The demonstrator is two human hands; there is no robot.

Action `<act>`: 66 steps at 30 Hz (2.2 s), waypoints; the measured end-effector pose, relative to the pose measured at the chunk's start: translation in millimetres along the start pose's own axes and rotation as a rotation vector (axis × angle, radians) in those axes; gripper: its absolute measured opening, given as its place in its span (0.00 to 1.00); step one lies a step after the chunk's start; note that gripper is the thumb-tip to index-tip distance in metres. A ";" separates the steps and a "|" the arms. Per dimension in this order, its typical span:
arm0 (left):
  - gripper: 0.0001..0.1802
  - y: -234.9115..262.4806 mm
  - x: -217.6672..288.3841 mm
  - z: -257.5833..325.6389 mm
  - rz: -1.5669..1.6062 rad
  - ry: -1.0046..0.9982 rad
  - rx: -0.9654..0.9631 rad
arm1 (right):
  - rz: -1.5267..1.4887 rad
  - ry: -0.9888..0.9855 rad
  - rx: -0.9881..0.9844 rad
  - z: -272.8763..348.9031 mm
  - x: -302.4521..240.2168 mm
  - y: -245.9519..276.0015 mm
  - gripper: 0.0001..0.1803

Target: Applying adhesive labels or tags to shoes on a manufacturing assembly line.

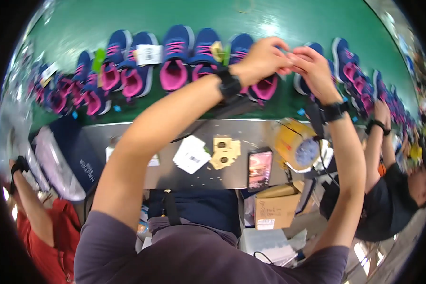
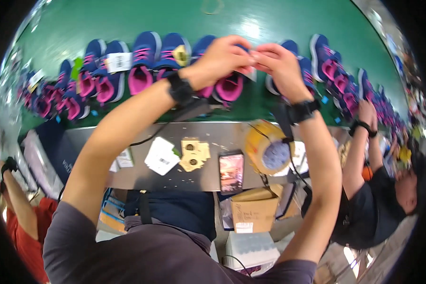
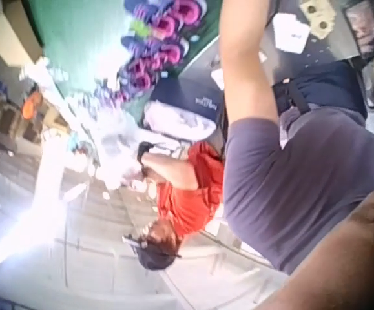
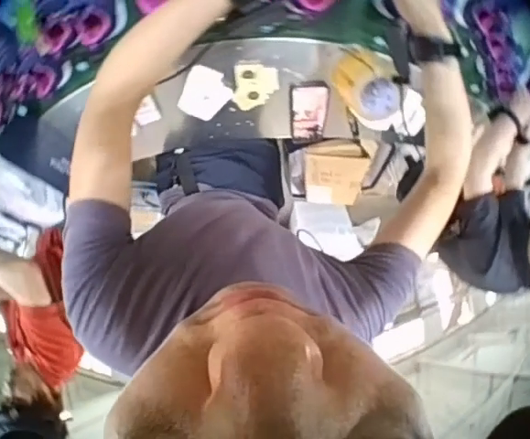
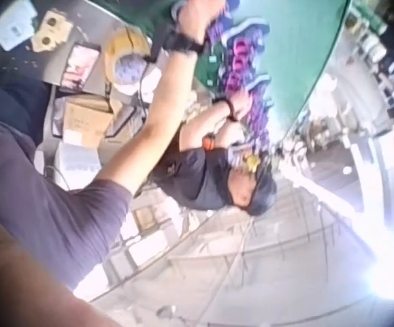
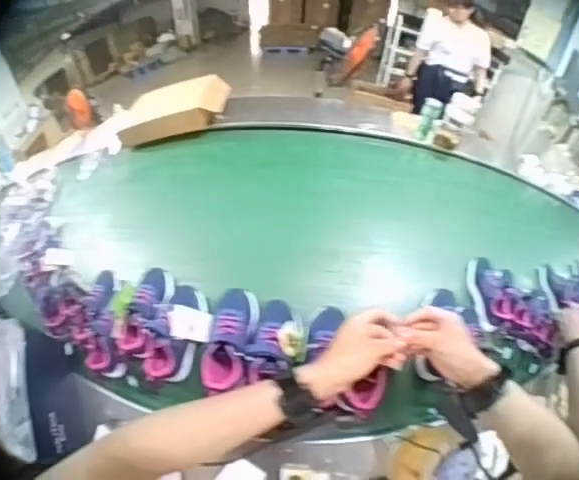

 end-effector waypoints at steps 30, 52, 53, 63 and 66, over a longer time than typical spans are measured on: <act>0.26 12.3 -16.4 -5.7 -0.092 0.022 -0.154 | 0.224 0.116 -0.004 10.5 2.6 -5.8 0.10; 0.19 19.8 -16.4 179.5 -0.708 -0.159 0.193 | 0.577 0.334 -0.235 240.1 2.2 -117.9 0.08; 0.19 25.6 -34.6 200.9 -0.898 -0.167 0.226 | 0.506 0.157 -0.123 246.4 37.9 -129.5 0.07; 0.15 14.8 -94.4 270.4 -1.327 -0.201 0.370 | 0.881 0.153 0.460 244.6 149.0 -139.1 0.18; 0.11 23.3 -93.5 268.8 -1.041 -0.010 0.364 | 0.806 0.133 0.461 247.7 153.4 -130.4 0.15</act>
Point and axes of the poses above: each hand's wrist, its own z-axis away from the middle knuckle, its own y-axis out of the back of the hand, x = y × z, the point moved 2 cm from there along -z, towards the middle knuckle, and after that the axes turned 2 degrees about x, right-handed, at the moved point
